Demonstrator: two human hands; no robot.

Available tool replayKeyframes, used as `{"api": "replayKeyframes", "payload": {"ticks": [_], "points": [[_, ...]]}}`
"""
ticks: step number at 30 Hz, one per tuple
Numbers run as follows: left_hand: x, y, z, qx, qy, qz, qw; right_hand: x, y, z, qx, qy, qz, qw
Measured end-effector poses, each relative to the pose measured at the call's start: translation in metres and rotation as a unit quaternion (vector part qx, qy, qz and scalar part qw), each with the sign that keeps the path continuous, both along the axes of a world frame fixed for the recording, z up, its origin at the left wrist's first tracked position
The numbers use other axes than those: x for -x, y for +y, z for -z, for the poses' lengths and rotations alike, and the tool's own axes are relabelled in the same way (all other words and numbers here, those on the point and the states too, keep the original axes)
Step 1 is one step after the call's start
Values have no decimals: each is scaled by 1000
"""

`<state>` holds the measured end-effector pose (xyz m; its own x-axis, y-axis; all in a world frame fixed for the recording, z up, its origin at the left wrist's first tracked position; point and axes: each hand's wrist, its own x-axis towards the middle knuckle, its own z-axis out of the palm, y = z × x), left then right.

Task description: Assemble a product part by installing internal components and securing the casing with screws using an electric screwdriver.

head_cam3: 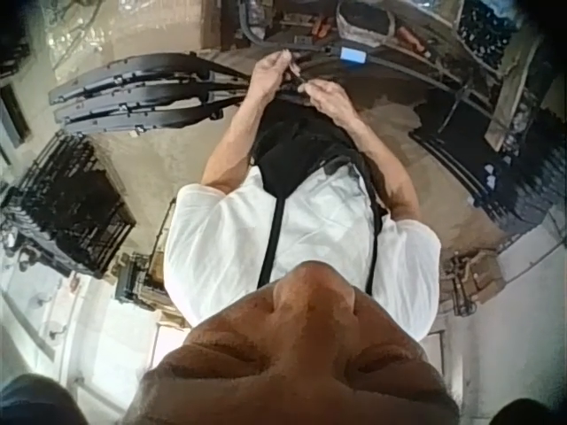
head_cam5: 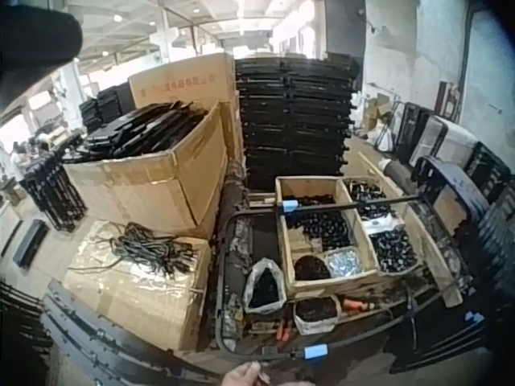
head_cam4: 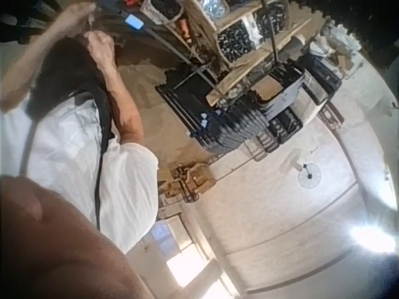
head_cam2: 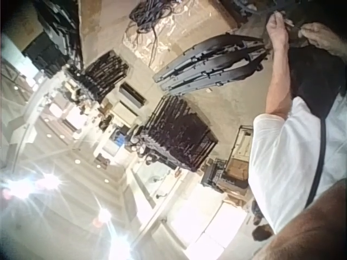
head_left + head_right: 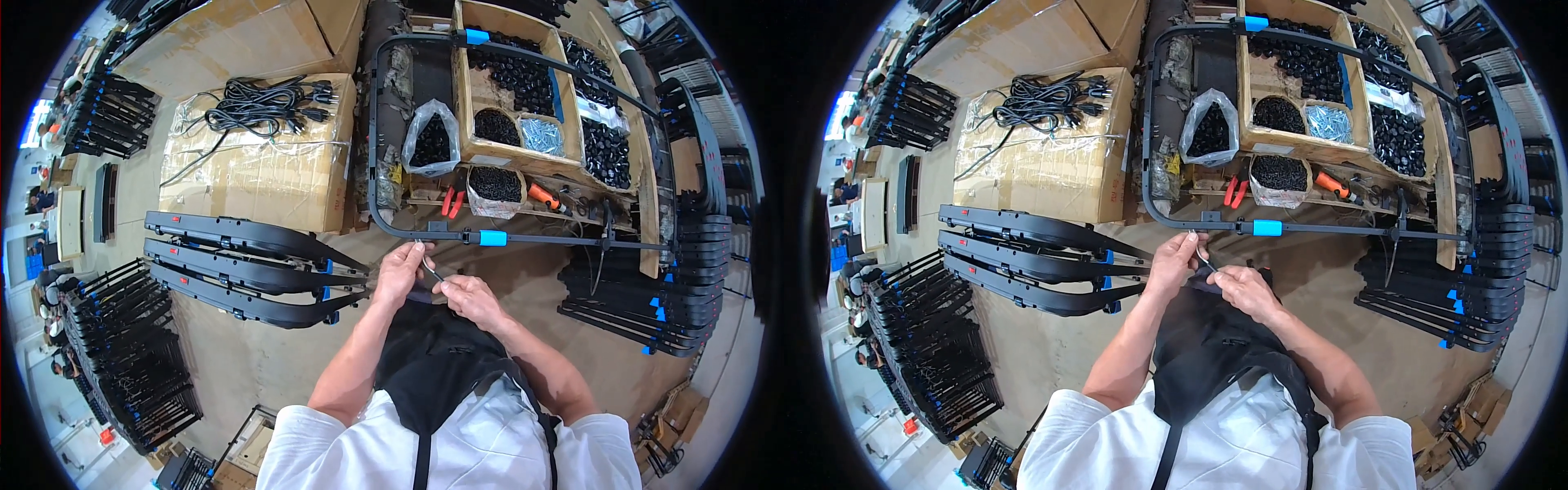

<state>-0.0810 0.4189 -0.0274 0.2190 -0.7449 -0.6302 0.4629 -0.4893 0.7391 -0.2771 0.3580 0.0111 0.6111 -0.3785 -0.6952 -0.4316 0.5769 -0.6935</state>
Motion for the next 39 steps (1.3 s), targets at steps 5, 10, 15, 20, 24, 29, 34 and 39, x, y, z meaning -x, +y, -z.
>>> {"api": "replayKeyframes", "payload": {"ticks": [5, 10, 15, 20, 24, 29, 34, 39], "points": [[0, -2, -2, -27, -165, 57, 984, -4, 7, 11, -21, -16, 0, 1000], [-1, -2, 9, -42, -78, -13, 996, -13, 6, 12, -47, -37, -2, 998], [-3, 6, 8, -56, -129, -8, 990, -20, 6, 18, -106, -71, 17, 992], [1, 23, -39, 42, -636, -16, 770, -34, 4, 22, -125, -78, 72, 987], [10, 77, -44, -106, -301, 47, 947, -49, -4, 21, -160, -92, 125, 975], [33, 87, 0, 121, -237, 181, 947, -67, -5, 21, -143, -70, 144, 977], [40, 93, 12, 76, -127, 122, 981, -71, -36, -14, 412, 99, -242, 873], [36, 117, 31, 18, -49, 85, 995, -78, -116, -45, 589, 142, -206, 768]]}}
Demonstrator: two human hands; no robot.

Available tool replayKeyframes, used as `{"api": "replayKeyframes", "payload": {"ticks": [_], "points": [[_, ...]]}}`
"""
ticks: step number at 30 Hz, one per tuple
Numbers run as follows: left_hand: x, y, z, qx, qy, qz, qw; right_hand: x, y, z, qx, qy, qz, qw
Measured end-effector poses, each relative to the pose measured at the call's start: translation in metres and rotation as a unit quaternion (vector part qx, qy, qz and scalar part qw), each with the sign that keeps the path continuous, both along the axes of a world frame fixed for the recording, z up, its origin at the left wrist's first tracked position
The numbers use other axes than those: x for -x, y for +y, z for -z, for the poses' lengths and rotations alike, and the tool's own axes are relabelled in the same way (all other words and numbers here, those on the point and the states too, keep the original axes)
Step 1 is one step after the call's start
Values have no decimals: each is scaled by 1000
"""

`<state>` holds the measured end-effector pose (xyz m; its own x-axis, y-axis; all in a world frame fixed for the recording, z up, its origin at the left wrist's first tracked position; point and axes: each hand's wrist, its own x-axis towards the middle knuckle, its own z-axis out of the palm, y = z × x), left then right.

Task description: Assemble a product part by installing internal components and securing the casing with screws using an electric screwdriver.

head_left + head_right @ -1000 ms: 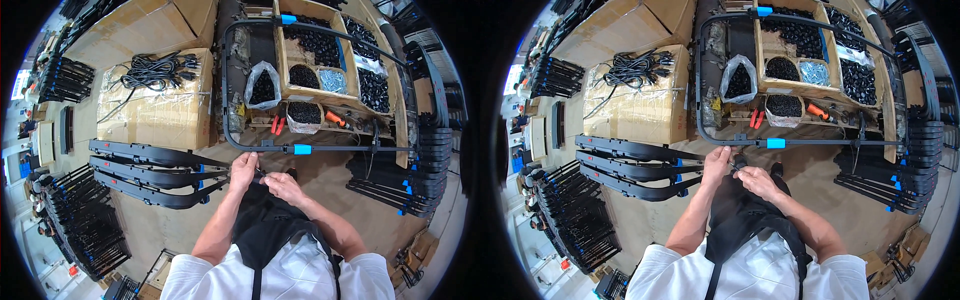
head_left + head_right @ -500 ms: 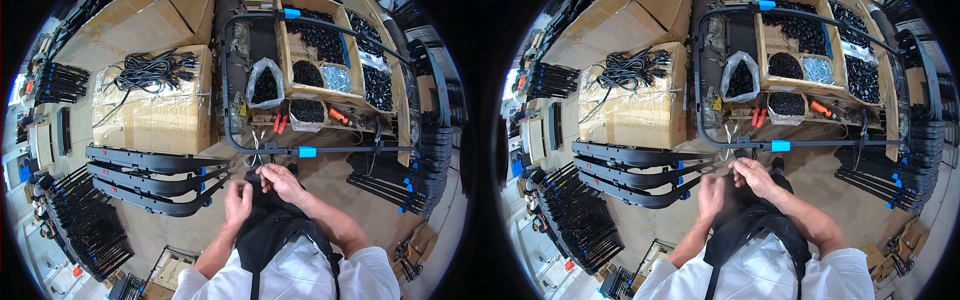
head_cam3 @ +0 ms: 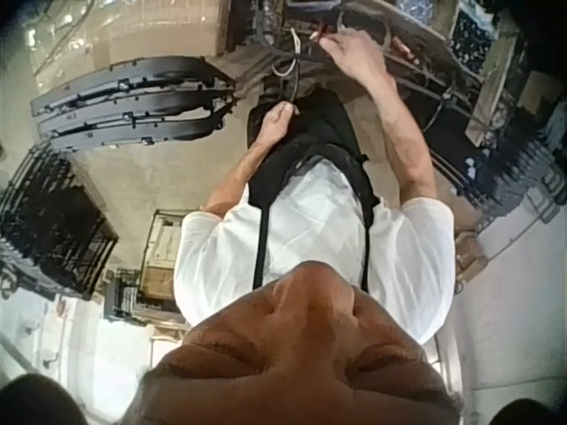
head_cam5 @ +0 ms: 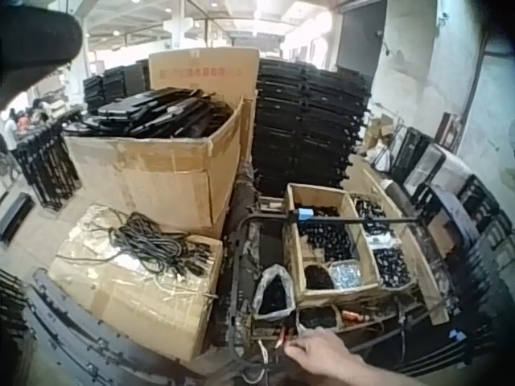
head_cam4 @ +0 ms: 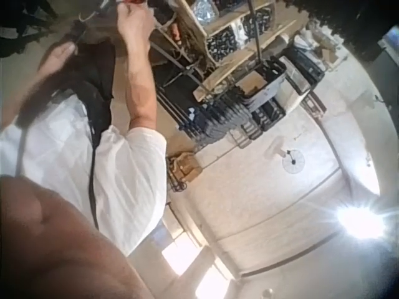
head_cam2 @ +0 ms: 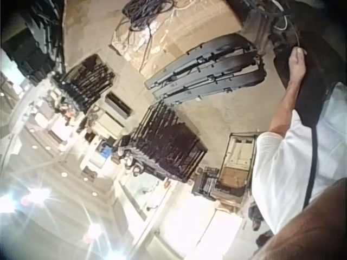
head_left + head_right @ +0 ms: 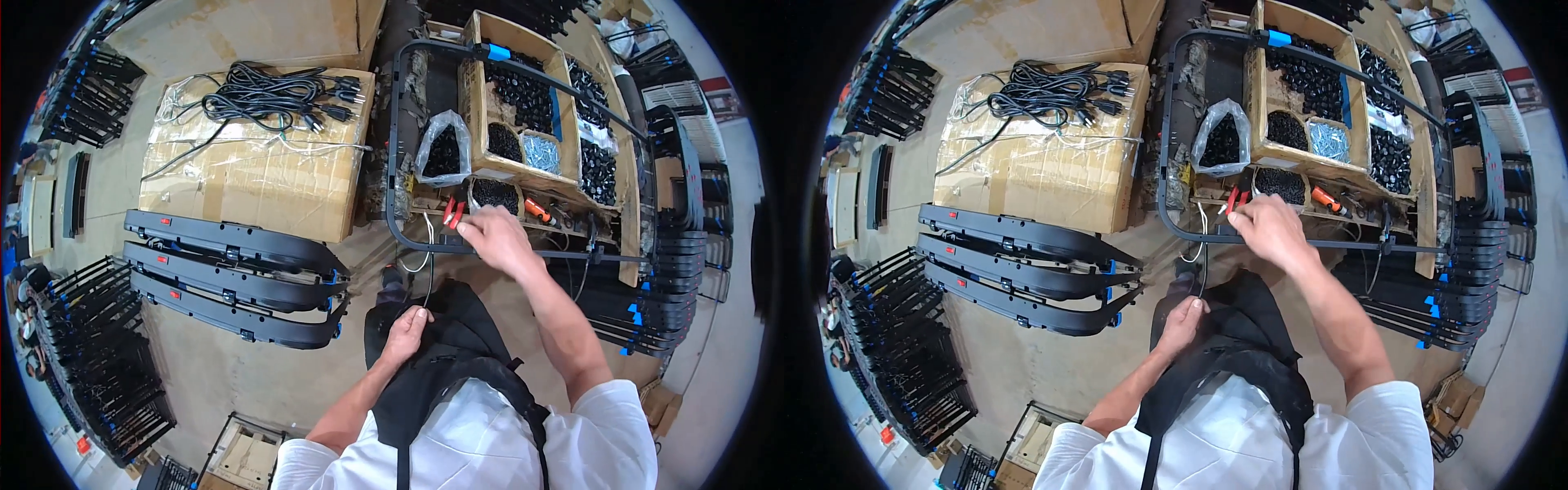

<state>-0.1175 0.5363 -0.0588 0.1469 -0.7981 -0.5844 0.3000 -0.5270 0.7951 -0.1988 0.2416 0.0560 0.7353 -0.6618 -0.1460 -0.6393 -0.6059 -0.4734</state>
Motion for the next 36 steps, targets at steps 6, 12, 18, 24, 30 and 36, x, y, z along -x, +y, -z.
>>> {"api": "replayKeyframes", "payload": {"ticks": [6, 12, 18, 24, 30, 36], "points": [[-12, 2, -4, -19, 2, -20, 1000, -46, -28, 61, -304, 142, -95, 937], [-15, 15, -16, 1, -47, -31, 998, -37, -35, 97, -488, -157, 208, 833], [-8, -11, -29, -65, -77, -37, 994, -47, -56, 105, -478, -358, 346, 724], [7, -39, -30, -14, -166, -90, 982, -97, -101, 96, -411, -269, 221, 843], [7, -102, -45, -72, -75, -220, 970, -94, -116, 80, -444, -158, 148, 870], [13, -118, -24, -49, -80, -279, 956, -85, -83, 84, -475, -112, 27, 872]]}}
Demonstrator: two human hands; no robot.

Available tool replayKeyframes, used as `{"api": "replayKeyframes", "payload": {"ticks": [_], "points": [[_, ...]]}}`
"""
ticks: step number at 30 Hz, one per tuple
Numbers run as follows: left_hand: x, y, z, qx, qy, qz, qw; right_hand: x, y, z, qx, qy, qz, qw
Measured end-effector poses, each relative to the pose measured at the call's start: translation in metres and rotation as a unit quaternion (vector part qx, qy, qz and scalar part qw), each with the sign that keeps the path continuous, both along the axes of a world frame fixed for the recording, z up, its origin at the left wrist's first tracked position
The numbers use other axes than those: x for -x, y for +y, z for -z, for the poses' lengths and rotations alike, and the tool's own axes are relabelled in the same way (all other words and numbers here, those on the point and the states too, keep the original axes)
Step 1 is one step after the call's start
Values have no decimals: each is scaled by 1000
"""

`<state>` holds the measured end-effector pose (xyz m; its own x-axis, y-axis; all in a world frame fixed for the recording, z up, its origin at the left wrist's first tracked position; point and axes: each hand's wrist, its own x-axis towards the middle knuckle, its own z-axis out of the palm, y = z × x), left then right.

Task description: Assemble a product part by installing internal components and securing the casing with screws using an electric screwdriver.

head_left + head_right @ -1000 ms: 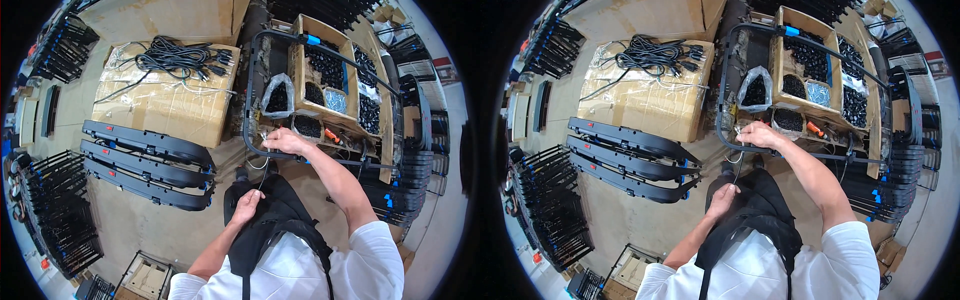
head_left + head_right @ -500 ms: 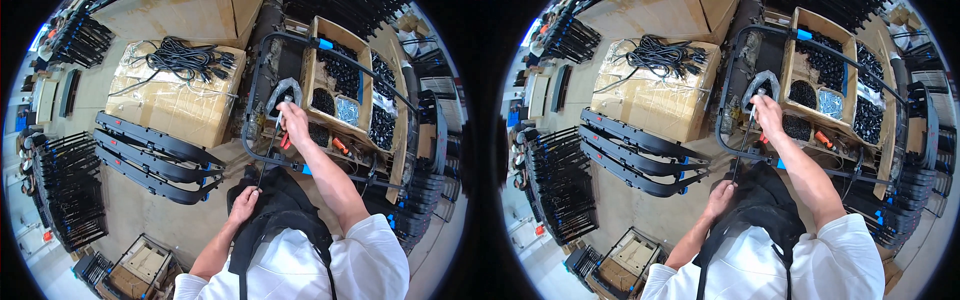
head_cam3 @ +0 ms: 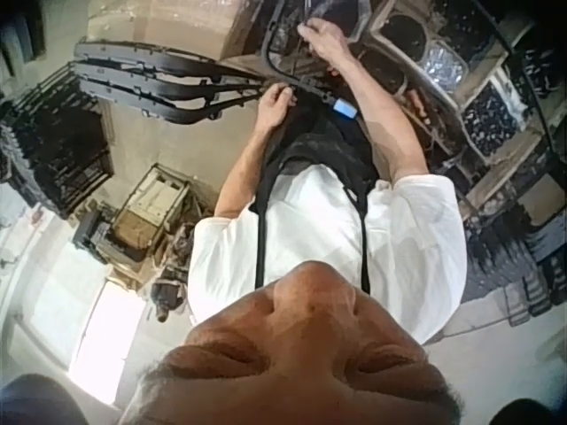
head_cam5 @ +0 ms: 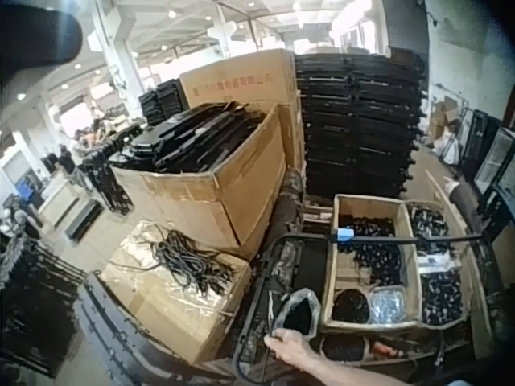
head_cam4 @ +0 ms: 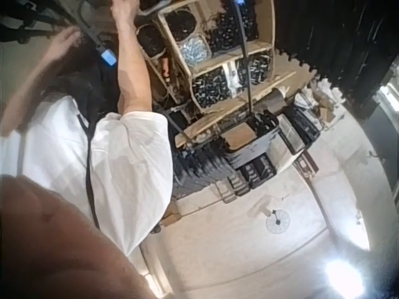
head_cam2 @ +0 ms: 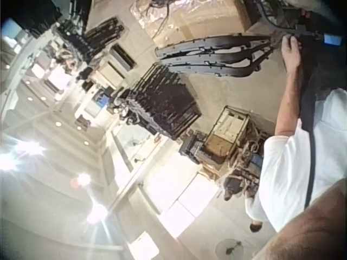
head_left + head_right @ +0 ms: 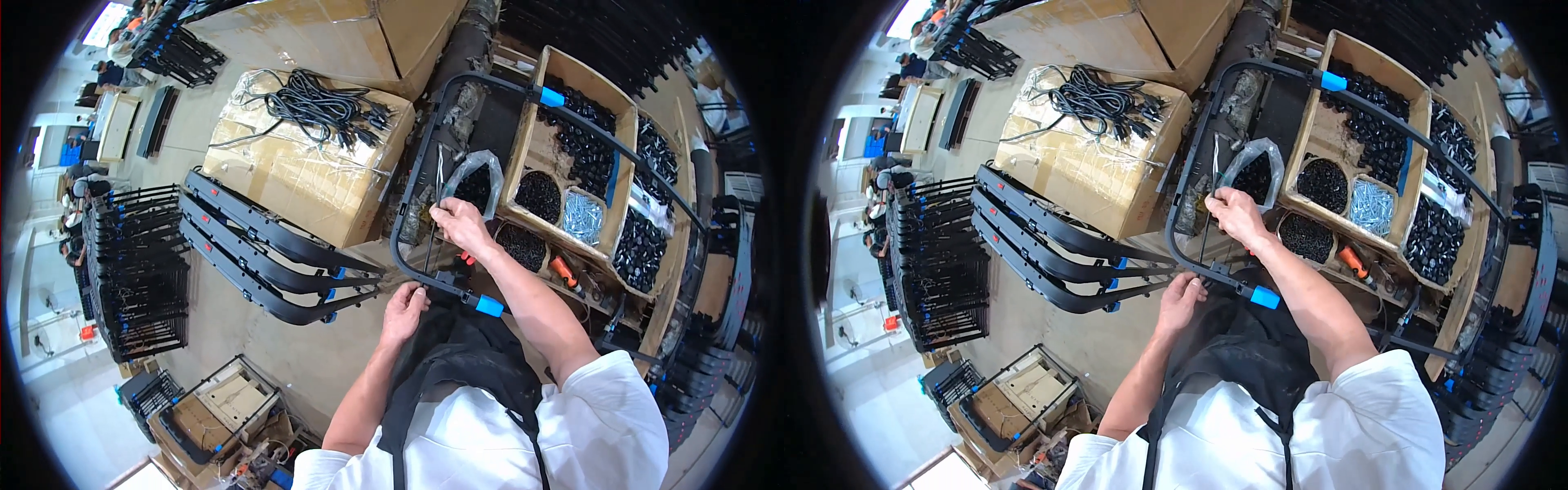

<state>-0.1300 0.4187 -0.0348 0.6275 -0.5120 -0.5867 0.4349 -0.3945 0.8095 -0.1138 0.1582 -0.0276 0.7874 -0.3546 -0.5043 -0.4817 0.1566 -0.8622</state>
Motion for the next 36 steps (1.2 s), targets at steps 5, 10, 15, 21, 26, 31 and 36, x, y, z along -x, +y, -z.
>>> {"api": "replayKeyframes", "payload": {"ticks": [5, 10, 15, 21, 26, 31, 36], "points": [[-4, -7, -8, -29, -29, 9, 999, -11, 0, -4, 50, 2, -31, 998], [-2, -10, -7, -27, -18, -14, 999, -9, -4, -6, 27, 14, -30, 999], [-2, -9, -3, 7, 28, -42, 999, -3, -49, -7, 192, 43, -58, 979], [-5, -8, 7, 39, 53, -52, 997, 8, -97, 13, 592, -18, -224, 774], [-11, -6, -1, 20, 60, -38, 997, -16, -87, 47, 615, 43, -388, 685], [-14, -6, -3, 21, 65, -19, 997, -26, -86, 89, 572, 37, -447, 687], [-16, -2, 2, 27, 76, -16, 997, -31, -83, 49, 548, 72, -451, 701]]}}
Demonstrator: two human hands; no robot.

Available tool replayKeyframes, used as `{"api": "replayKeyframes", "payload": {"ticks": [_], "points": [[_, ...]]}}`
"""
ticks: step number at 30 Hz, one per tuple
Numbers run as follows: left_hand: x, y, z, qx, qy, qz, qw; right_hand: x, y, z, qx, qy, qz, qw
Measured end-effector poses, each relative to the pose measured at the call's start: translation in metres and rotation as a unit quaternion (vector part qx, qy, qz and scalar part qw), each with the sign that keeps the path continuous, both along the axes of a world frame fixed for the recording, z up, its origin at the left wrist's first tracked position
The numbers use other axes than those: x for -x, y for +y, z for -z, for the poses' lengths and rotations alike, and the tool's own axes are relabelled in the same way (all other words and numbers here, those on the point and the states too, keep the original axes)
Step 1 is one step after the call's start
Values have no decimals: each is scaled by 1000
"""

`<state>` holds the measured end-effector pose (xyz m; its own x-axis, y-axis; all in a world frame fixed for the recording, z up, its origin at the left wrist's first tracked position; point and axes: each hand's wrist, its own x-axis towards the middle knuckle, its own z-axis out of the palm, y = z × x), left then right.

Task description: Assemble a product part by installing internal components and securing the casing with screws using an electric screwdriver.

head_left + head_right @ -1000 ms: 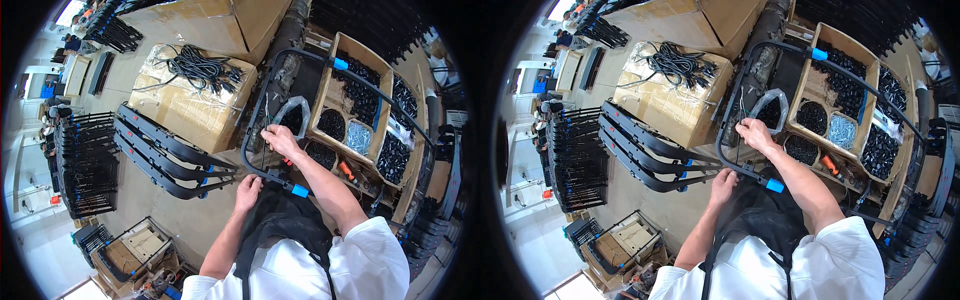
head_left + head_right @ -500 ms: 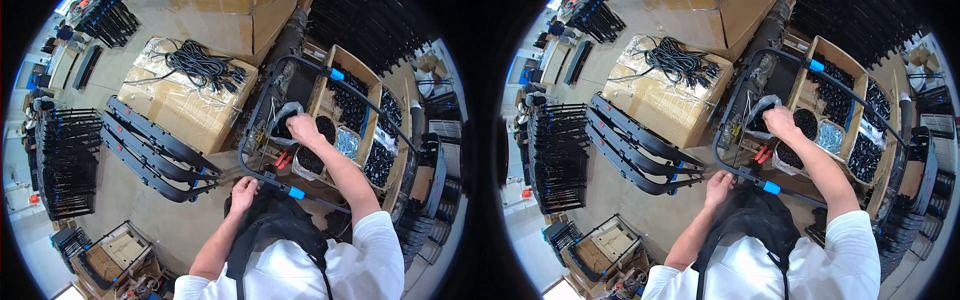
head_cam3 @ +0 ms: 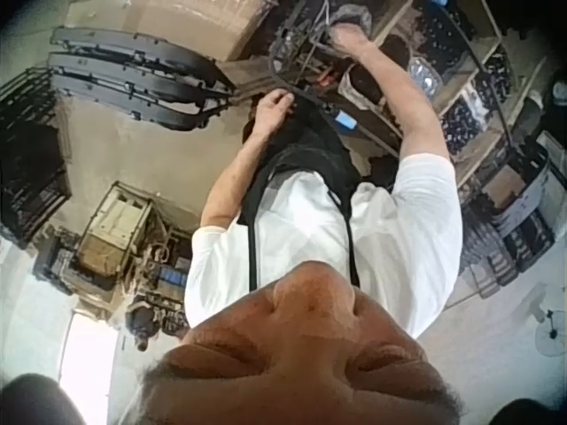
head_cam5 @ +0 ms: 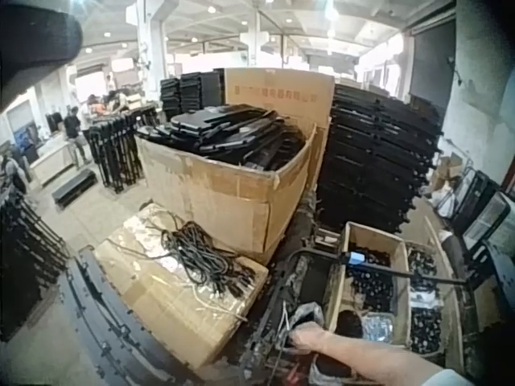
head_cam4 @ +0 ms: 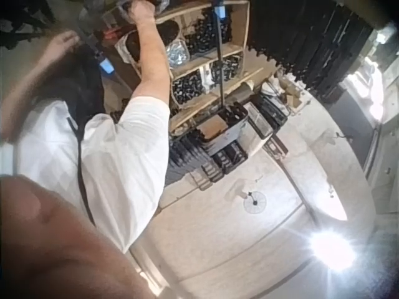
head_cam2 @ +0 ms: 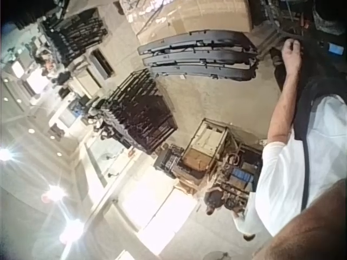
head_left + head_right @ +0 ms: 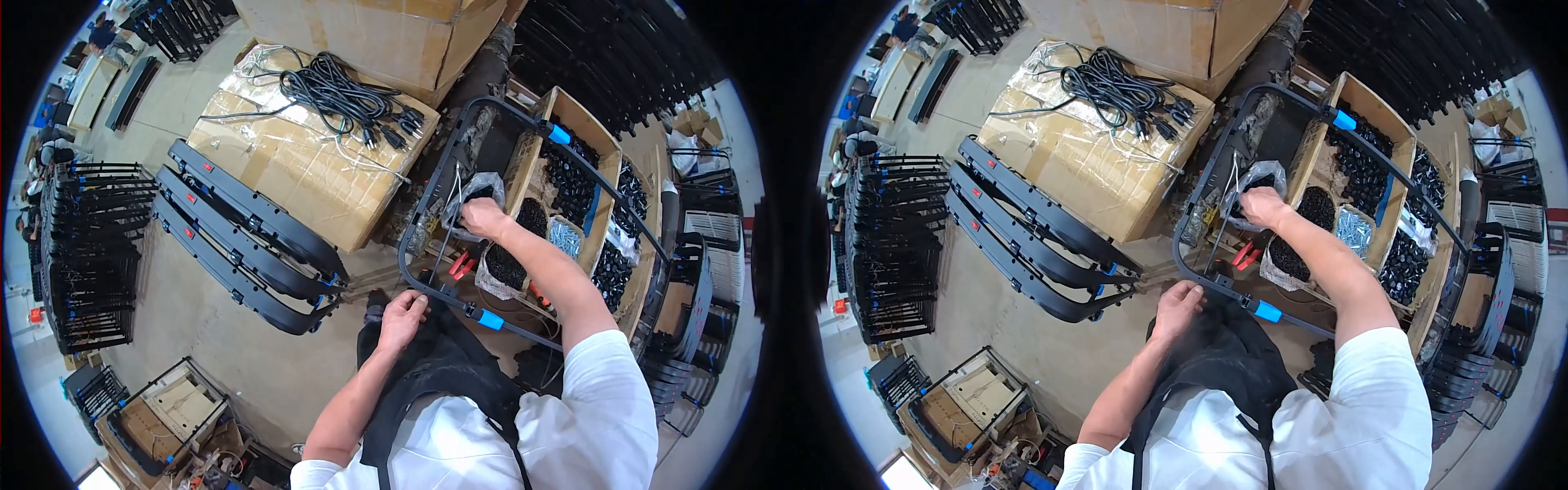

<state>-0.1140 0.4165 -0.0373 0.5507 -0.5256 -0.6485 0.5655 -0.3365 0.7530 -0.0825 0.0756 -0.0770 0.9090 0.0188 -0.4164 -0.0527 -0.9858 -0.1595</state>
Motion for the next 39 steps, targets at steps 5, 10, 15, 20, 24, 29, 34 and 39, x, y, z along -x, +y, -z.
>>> {"api": "replayKeyframes", "payload": {"ticks": [5, 10, 15, 20, 24, 29, 34, 39], "points": [[0, -1, 0, 15, 20, 4, 1000, 28, -6, -40, -139, -139, 131, 972], [-6, 4, 5, 26, 33, 19, 999, 50, 9, -78, -328, -82, 385, 859], [-16, 5, 0, 60, 57, 24, 996, 109, 76, -132, -547, -143, 495, 659], [-24, 3, 4, 39, 64, 46, 996, 182, 193, -144, -670, -40, 551, 497], [-30, 4, 4, 35, 85, 66, 994, 185, 238, -42, -681, -39, 644, 346], [-40, 0, -3, 40, 126, 77, 988, 133, 246, -5, -743, -109, 620, 225], [-52, 3, -9, 5, 187, 101, 977, 124, 256, -18, -771, -106, 599, 185], [-51, -2, -17, -11, 175, 128, 976, 136, 256, -12, -786, -114, 571, 208]]}}
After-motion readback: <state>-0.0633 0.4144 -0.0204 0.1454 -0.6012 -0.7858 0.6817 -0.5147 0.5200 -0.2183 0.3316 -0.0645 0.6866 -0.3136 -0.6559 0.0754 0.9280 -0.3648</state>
